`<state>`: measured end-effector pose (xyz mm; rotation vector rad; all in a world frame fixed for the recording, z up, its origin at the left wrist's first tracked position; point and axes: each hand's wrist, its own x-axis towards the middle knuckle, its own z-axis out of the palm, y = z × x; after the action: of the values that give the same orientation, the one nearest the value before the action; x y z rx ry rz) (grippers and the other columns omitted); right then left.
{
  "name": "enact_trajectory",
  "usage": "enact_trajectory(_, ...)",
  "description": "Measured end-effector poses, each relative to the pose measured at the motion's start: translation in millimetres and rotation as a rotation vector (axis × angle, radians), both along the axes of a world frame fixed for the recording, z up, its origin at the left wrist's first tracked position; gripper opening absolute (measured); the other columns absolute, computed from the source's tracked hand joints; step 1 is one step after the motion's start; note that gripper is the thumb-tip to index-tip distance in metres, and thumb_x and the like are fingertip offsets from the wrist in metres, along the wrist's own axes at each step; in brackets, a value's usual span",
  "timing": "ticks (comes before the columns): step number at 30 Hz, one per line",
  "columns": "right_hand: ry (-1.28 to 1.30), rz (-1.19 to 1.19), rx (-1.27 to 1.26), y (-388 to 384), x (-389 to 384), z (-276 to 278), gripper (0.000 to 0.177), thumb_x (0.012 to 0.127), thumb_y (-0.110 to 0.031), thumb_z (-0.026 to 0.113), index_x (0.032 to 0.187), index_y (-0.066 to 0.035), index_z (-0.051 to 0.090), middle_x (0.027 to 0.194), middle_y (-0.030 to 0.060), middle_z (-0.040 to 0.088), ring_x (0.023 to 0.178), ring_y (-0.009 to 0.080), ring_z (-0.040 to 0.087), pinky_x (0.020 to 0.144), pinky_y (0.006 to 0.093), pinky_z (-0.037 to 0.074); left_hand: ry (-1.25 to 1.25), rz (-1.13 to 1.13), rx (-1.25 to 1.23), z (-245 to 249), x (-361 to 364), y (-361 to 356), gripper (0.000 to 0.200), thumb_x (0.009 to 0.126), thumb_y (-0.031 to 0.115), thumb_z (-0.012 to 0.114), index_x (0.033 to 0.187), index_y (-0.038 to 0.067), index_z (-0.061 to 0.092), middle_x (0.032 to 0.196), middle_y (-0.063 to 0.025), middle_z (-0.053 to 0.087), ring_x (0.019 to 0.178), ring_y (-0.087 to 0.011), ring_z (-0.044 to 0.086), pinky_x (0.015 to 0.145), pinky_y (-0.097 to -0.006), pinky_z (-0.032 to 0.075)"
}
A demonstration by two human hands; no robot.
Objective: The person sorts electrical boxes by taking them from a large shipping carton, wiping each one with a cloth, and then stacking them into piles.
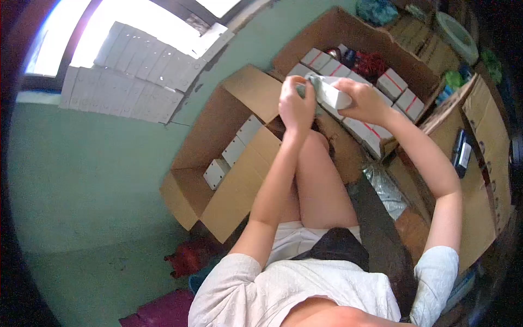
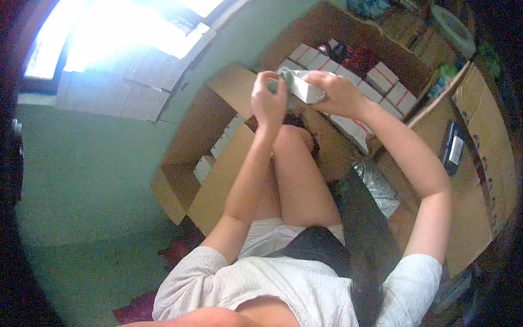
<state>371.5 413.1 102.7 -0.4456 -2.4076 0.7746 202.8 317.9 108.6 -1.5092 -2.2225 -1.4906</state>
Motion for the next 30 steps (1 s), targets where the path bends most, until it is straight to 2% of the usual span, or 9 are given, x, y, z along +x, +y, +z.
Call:
enact_trajectory(2, -0.004, 0.009, -0.012, 4, 1, 1, 0.058, 0.067, -0.017, 0.078, 0.118, -0.004, 0.055, 0.119, 0.0212, 0.06, 0.109, 0.04, 0.059, 0.093, 0.0446, 0.049, 0.097, -0.065, 0.204, -6, 16, 3, 0.013, 0.08, 0.008, 0.07, 0.09, 0.004, 0.062, 0.091, -0.0134, 0.065, 0.085, -0.0316, 0.065, 0.074, -0.0385, 0.051)
enact_trajectory(5, 0.019, 0.005, 0.026, 15, 8, -1, 0.059, 0.066, -0.016, 0.078, 0.118, -0.003, 0.054, 0.12, 0.0227, 0.059, 0.11, 0.0415, 0.058, 0.095, 0.045, 0.049, 0.071, -0.163, 0.126, 8, 43, -8, 0.012, 0.084, 0.012, 0.069, 0.094, 0.01, 0.063, 0.091, -0.0123, 0.061, 0.083, -0.0326, 0.064, 0.071, -0.0384, 0.051)
enact_trajectory(9, -0.113, -0.023, 0.082, 0, 10, 8, 0.056, 0.067, -0.015, 0.078, 0.116, -0.003, 0.054, 0.115, 0.0232, 0.06, 0.108, 0.0428, 0.058, 0.093, 0.0453, 0.049, 0.03, 0.033, 0.011, 10, 10, 10, 0.013, 0.089, 0.016, 0.063, 0.099, 0.009, 0.058, 0.094, -0.0134, 0.061, 0.084, -0.0347, 0.063, 0.069, -0.0423, 0.051)
enact_trajectory(11, -0.089, 0.019, 0.063, -6, 5, 11, 0.054, 0.069, -0.016, 0.076, 0.116, -0.002, 0.053, 0.111, 0.0229, 0.06, 0.104, 0.0429, 0.059, 0.09, 0.0458, 0.05, 0.067, 0.101, 0.035, 7, 1, 17, 0.012, 0.091, 0.016, 0.06, 0.1, 0.009, 0.055, 0.093, -0.0123, 0.059, 0.074, -0.0373, 0.062, 0.063, -0.0456, 0.051)
enact_trajectory(17, 0.042, 0.017, 0.07, -1, 4, -3, 0.052, 0.071, -0.016, 0.075, 0.114, -0.001, 0.052, 0.108, 0.0219, 0.061, 0.1, 0.0438, 0.058, 0.085, 0.0472, 0.05, 0.185, -0.197, 0.173, 7, 34, -18, 0.016, 0.086, 0.008, 0.065, 0.099, 0.008, 0.057, 0.093, -0.0133, 0.06, 0.085, -0.0333, 0.064, 0.064, -0.0395, 0.052)
enact_trajectory(20, 0.082, 0.007, 0.104, -8, 2, 1, 0.051, 0.07, -0.016, 0.076, 0.114, -0.003, 0.053, 0.107, 0.0195, 0.062, 0.102, 0.0414, 0.058, 0.087, 0.0472, 0.048, 0.229, -0.046, 0.287, 3, 5, 1, 0.016, 0.089, 0.011, 0.063, 0.102, 0.008, 0.056, 0.099, -0.0131, 0.058, 0.073, -0.0349, 0.063, 0.06, -0.0435, 0.052)
enact_trajectory(23, 0.093, 0.033, 0.176, -8, -1, -2, 0.048, 0.069, -0.012, 0.074, 0.112, -0.004, 0.053, 0.108, 0.0174, 0.06, 0.103, 0.0391, 0.056, 0.09, 0.047, 0.044, 0.047, 0.019, 0.087, 12, -3, 1, 0.013, 0.091, 0.011, 0.06, 0.103, 0.008, 0.056, 0.1, -0.0145, 0.057, 0.081, -0.0379, 0.062, 0.064, -0.0454, 0.052)
enact_trajectory(26, 0.036, 0.005, 0.27, -5, -1, -3, 0.047, 0.067, -0.009, 0.072, 0.11, -0.005, 0.054, 0.111, 0.0152, 0.056, 0.108, 0.0371, 0.051, 0.094, 0.0468, 0.039, 0.16, -0.23, 0.114, 12, 11, -16, 0.015, 0.091, 0.01, 0.06, 0.105, 0.007, 0.056, 0.101, -0.0157, 0.057, 0.084, -0.0387, 0.062, 0.066, -0.045, 0.053)
enact_trajectory(30, -0.055, -0.061, 0.569, -8, 0, 2, 0.037, 0.069, -0.01, 0.069, 0.104, -0.011, 0.057, 0.119, 0.0095, 0.049, 0.118, 0.0305, 0.043, 0.095, 0.0475, 0.033, 0.067, -0.153, 0.189, -7, 0, -11, 0.018, 0.089, 0.009, 0.062, 0.105, 0.001, 0.056, 0.099, -0.0183, 0.06, 0.088, -0.0343, 0.062, 0.077, -0.0396, 0.051)
